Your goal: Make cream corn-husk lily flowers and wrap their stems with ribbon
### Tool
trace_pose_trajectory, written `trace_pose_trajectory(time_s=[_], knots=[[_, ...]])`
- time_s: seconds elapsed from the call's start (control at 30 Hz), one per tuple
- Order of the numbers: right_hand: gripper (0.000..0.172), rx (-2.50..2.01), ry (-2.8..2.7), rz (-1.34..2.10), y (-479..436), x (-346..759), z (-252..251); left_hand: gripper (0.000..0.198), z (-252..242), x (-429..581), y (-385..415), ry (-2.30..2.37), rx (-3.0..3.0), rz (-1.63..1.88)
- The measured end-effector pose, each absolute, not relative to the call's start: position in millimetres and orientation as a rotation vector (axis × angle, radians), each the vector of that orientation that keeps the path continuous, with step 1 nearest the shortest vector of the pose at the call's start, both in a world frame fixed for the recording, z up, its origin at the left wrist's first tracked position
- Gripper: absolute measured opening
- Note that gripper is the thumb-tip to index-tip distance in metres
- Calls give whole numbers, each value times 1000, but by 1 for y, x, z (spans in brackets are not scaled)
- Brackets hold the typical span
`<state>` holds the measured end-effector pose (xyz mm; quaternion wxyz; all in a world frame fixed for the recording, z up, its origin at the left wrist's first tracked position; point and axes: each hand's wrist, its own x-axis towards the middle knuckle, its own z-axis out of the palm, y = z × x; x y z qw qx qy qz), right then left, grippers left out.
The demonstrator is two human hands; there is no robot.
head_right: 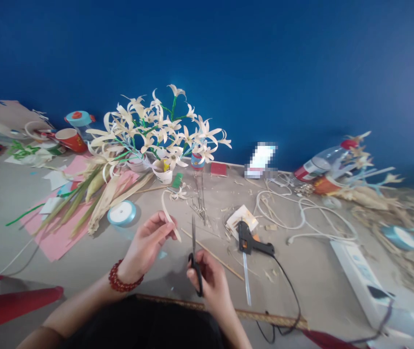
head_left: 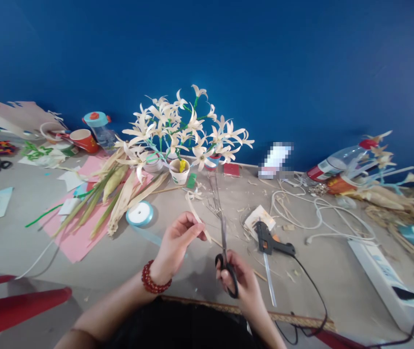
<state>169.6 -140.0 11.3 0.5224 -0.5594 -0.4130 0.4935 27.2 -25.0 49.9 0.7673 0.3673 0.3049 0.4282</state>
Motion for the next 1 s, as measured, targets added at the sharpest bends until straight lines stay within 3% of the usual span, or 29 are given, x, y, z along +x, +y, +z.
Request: trace_pose_trajectory(time_s=[0.4, 0.87, 1.0], knots=[[18, -1140, -645, 929, -104, 146, 31, 6, 51, 23, -34, 545, 847, 911], [26, -1269, -880, 1009, -100, 161, 49, 14, 44, 16, -36, 555, 812, 906], [24, -1320, -920, 979, -99, 166, 51, 19, 43, 5, -35, 559, 874, 722]])
